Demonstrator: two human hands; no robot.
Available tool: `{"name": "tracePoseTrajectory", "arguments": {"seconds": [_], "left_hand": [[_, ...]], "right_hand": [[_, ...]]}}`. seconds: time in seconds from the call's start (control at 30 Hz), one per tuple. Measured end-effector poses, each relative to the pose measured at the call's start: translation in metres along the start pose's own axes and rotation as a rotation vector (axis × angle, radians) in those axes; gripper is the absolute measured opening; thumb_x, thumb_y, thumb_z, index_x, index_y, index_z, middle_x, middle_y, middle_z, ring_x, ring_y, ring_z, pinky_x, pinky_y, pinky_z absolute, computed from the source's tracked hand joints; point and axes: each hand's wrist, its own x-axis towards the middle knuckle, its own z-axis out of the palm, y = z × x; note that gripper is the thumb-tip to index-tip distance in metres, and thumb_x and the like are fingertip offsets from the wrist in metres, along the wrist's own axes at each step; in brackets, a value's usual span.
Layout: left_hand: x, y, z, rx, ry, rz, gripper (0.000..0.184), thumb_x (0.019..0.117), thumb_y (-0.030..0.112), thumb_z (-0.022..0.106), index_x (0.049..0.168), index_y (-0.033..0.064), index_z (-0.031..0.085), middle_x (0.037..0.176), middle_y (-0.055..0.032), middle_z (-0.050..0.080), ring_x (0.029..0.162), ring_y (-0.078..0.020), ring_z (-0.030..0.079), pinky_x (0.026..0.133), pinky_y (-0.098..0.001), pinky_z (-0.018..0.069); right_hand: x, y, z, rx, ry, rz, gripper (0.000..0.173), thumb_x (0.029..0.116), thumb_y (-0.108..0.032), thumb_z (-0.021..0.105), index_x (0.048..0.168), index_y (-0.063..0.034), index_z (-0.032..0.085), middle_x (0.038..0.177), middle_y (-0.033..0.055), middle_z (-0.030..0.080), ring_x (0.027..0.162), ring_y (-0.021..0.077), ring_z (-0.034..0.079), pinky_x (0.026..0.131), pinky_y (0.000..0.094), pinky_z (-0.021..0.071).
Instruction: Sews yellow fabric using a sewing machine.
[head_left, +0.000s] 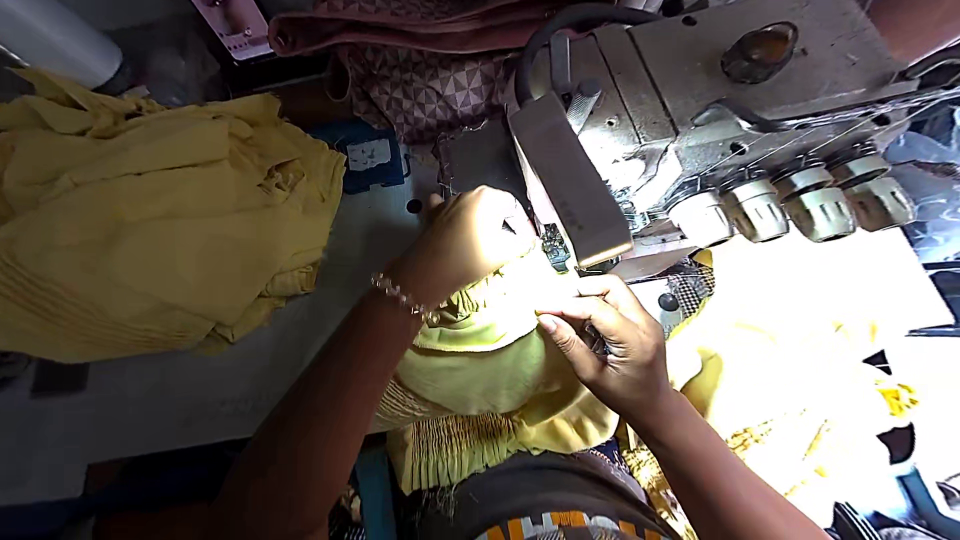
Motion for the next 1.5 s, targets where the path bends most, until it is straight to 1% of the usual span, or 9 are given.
{"name": "tracePoseTrajectory", "arguments": {"seconds": [0.1, 0.43, 0.63, 0.8, 1.0, 1.1, 1.2, 1.37, 1.5], "left_hand": [[0.010, -0.001, -0.004, -0.001, -0.038, -0.013, 0.024, 0.0917, 0.024, 0.071, 0.084, 0.0021, 0.067, 0.089, -0.0137, 0.066, 0.091, -0.0271, 0.061, 0.083, -0.0541, 0.0377], [0.020, -0.035, 0.024, 0.053, 0.412, 0.020, 0.016, 0.0868, 0.014, 0.072, 0.081, 0.0015, 0.065, 0.098, -0.0170, 0.064, 0.096, -0.0310, 0.065, 0.082, -0.0475, 0.0511], [-0.041, -0.007, 0.029, 0.234, 0.531, 0.098, 0.018, 0.0747, 0.018, 0.081, 0.076, 0.0050, 0.068, 0.104, -0.0162, 0.066, 0.102, -0.0379, 0.061, 0.081, -0.0534, 0.0489], [-0.057, 0.009, 0.085, 0.216, 0.658, 0.280, 0.018, 0.0942, 0.019, 0.062, 0.091, 0.0120, 0.078, 0.094, -0.0040, 0.075, 0.094, -0.0216, 0.068, 0.086, -0.0337, 0.0506], [-0.051, 0.002, 0.089, 0.419, 0.579, 0.128, 0.037, 0.0980, 0.037, 0.055, 0.103, 0.0091, 0.079, 0.110, -0.0099, 0.076, 0.108, -0.0325, 0.070, 0.089, -0.0406, 0.0556], [-0.044, 0.006, 0.088, 0.512, 0.558, 0.016, 0.045, 0.1006, 0.042, 0.048, 0.111, 0.0115, 0.079, 0.120, -0.0113, 0.074, 0.111, -0.0352, 0.068, 0.090, -0.0442, 0.0544], [-0.037, 0.010, 0.091, 0.468, 0.591, -0.059, 0.043, 0.1030, 0.034, 0.044, 0.110, 0.0125, 0.080, 0.119, -0.0146, 0.074, 0.110, -0.0374, 0.068, 0.090, -0.0485, 0.0534], [-0.032, 0.007, 0.077, 0.218, 0.705, -0.063, 0.029, 0.0894, 0.031, 0.063, 0.099, 0.0073, 0.078, 0.106, -0.0108, 0.071, 0.100, -0.0273, 0.065, 0.085, -0.0428, 0.0512], [-0.056, 0.005, 0.069, 0.268, 0.812, -0.052, 0.028, 0.0875, 0.024, 0.062, 0.097, -0.0003, 0.072, 0.111, -0.0224, 0.068, 0.105, -0.0388, 0.060, 0.085, -0.0541, 0.0432]], "right_hand": [[0.001, -0.001, -0.002, 0.010, -0.009, 0.009, 0.019, 0.0992, -0.024, 0.067, 0.098, -0.0065, 0.075, 0.100, 0.0083, 0.063, 0.075, -0.0035, 0.054, 0.066, 0.0077, 0.0437], [0.014, -0.002, -0.018, -0.040, 0.036, 0.031, 0.020, 0.0976, -0.018, 0.066, 0.095, 0.0004, 0.072, 0.091, 0.0050, 0.070, 0.072, -0.0076, 0.053, 0.064, 0.0059, 0.0417], [0.020, -0.001, -0.015, -0.155, 0.027, -0.028, 0.020, 0.0967, -0.021, 0.066, 0.097, -0.0035, 0.075, 0.086, 0.0077, 0.072, 0.068, 0.0012, 0.059, 0.061, 0.0124, 0.0449], [0.027, 0.003, -0.013, -0.233, -0.014, -0.132, 0.018, 0.0967, -0.020, 0.065, 0.100, -0.0097, 0.079, 0.081, 0.0093, 0.068, 0.069, 0.0108, 0.062, 0.058, 0.0204, 0.0447], [0.030, 0.017, -0.024, -0.281, 0.002, -0.137, 0.027, 0.0994, -0.024, 0.054, 0.084, -0.0044, 0.065, 0.082, 0.0130, 0.065, 0.066, 0.0164, 0.059, 0.055, 0.0253, 0.0438], [0.033, 0.023, -0.023, -0.196, 0.044, -0.074, 0.031, 0.1006, -0.024, 0.051, 0.081, -0.0045, 0.064, 0.079, 0.0105, 0.064, 0.067, 0.0113, 0.058, 0.058, 0.0222, 0.0429], [0.023, 0.024, -0.023, 0.057, 0.090, 0.108, 0.031, 0.1056, -0.026, 0.051, 0.095, -0.0008, 0.065, 0.079, 0.0014, 0.066, 0.072, -0.0040, 0.059, 0.066, 0.0114, 0.0481], [-0.006, 0.017, -0.028, 0.442, -0.021, 0.512, 0.022, 0.0995, -0.032, 0.064, 0.108, -0.0121, 0.059, 0.080, -0.0135, 0.060, 0.057, -0.0092, 0.050, 0.050, 0.0094, 0.0439], [-0.023, 0.023, -0.029, 0.504, 0.035, 0.392, 0.020, 0.0953, -0.024, 0.071, 0.104, -0.0118, 0.059, 0.094, -0.0089, 0.067, 0.066, -0.0098, 0.051, 0.057, 0.0074, 0.0424]]}}
